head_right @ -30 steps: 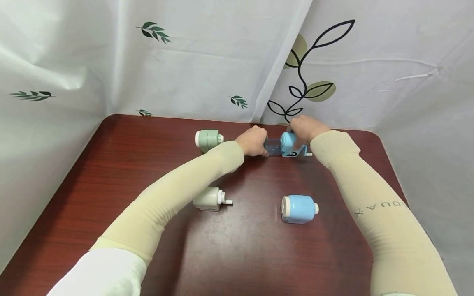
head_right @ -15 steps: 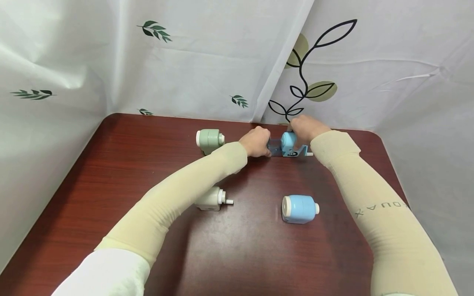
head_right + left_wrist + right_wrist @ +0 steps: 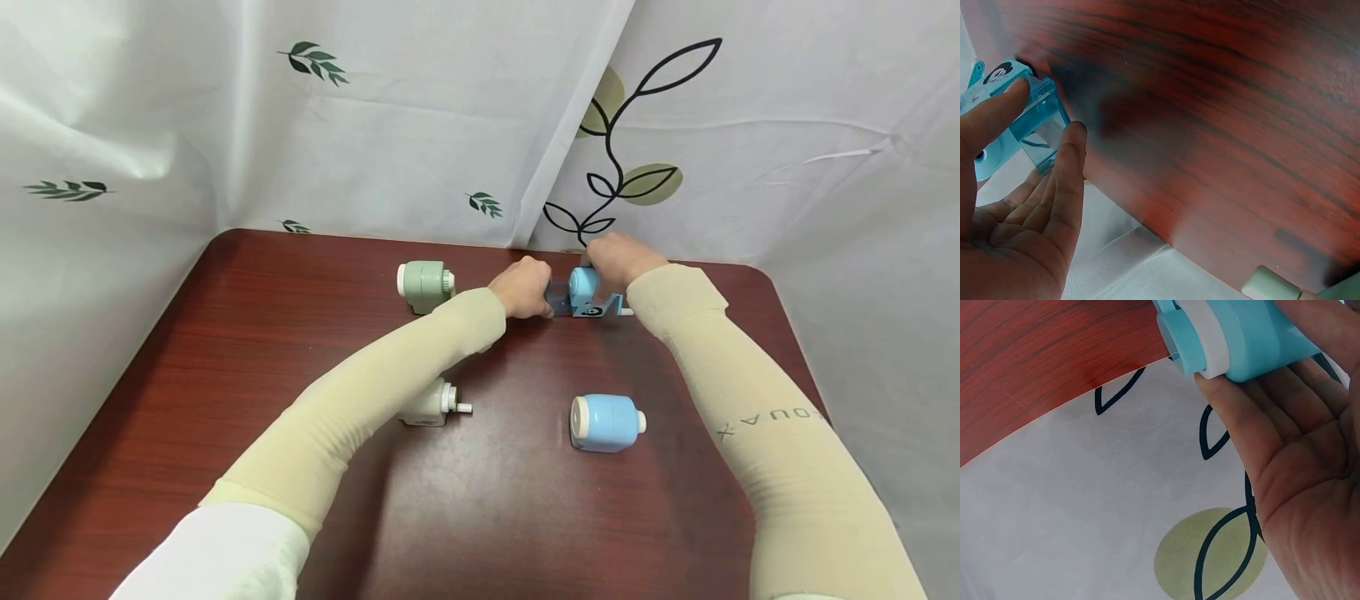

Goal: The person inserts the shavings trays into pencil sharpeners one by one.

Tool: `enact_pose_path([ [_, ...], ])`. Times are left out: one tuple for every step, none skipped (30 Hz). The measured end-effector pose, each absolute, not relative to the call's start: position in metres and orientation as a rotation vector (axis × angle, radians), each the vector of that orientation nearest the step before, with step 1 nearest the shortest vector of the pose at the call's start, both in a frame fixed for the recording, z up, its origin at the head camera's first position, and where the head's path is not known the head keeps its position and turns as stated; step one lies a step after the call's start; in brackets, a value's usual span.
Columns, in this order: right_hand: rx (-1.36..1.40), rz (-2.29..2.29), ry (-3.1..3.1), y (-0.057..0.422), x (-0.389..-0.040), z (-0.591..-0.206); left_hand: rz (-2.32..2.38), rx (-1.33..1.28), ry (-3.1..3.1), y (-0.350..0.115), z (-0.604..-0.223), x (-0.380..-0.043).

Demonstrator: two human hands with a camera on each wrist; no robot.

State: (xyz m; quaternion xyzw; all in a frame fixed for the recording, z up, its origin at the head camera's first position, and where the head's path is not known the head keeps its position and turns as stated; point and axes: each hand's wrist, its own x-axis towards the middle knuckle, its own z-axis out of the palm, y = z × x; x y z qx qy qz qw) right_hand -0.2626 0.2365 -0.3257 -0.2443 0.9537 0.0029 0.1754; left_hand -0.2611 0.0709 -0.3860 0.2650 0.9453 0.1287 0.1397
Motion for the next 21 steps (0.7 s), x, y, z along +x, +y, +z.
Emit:
enact_pose_path([
  [-0.685, 0.006, 2.702, 0.236, -0.263, -0.326, 0.372, 0.766, 2.732, 0.071, -0.386, -0.261],
  [-0.68, 0.006, 2.702, 0.237, -0.263, -0.326, 0.37, 0.766, 2.734, 0.072, -0.386, -0.261],
  [-0.68, 0.006, 2.701, 0.237, -0.263, -0.327, 0.368, 0.766, 2.735, 0.072, -0.386, -0.261],
  [-0.679, 0.007, 2.702, 0.237, -0.263, -0.327, 0.367, 0.764, 2.736, 0.073, -0.386, -0.26],
  [-0.681, 0.008, 2.703, 0.237, -0.263, -0.327, 0.363, 0.762, 2.737, 0.074, -0.386, -0.261],
  [-0.681, 0.009, 2.703, 0.237, -0.263, -0.327, 0.361, 0.759, 2.738, 0.074, -0.386, -0.261],
  [-0.679, 0.009, 2.703, 0.237, -0.263, -0.327, 0.362, 0.757, 2.737, 0.075, -0.386, -0.261],
  [-0.681, 0.012, 2.704, 0.237, -0.263, -0.327, 0.363, 0.757, 2.736, 0.075, -0.386, -0.261],
  [-0.681, 0.01, 2.703, 0.237, -0.262, -0.326, 0.363, 0.756, 2.736, 0.075, -0.386, -0.261],
  [-0.676, 0.007, 2.705, 0.236, -0.262, -0.326, 0.366, 0.754, 2.734, 0.076, -0.386, -0.261],
  [-0.675, 0.003, 2.704, 0.236, -0.262, -0.325, 0.368, 0.753, 2.733, 0.076, -0.385, -0.261],
  [-0.67, 0.0, 2.704, 0.236, -0.262, -0.325, 0.37, 0.753, 2.733, 0.076, -0.385, -0.261],
  [-0.669, -0.004, 2.704, 0.236, -0.262, -0.325, 0.371, 0.755, 2.732, 0.077, -0.385, -0.261],
  [-0.67, -0.006, 2.703, 0.235, -0.262, -0.325, 0.369, 0.755, 2.733, 0.077, -0.385, -0.261],
  [-0.67, -0.01, 2.701, 0.235, -0.262, -0.325, 0.365, 0.753, 2.735, 0.078, -0.385, -0.261],
  [-0.666, -0.012, 2.699, 0.235, -0.262, -0.325, 0.364, 0.752, 2.736, 0.078, -0.386, -0.261],
  [-0.667, -0.011, 2.696, 0.235, -0.262, -0.325, 0.361, 0.752, 2.738, 0.079, -0.386, -0.261],
  [-0.665, -0.01, 2.693, 0.235, -0.262, -0.325, 0.356, 0.751, 2.738, 0.079, -0.386, -0.261],
  [-0.665, -0.01, 2.689, 0.235, -0.262, -0.325, 0.353, 0.749, 2.738, 0.08, -0.387, -0.261],
  [-0.664, -0.007, 2.686, 0.235, -0.262, -0.325, 0.352, 0.746, 2.738, 0.081, -0.387, -0.261],
  [-0.664, -0.006, 2.683, 0.235, -0.262, -0.324, 0.352, 0.742, 2.738, 0.082, -0.388, -0.261],
])
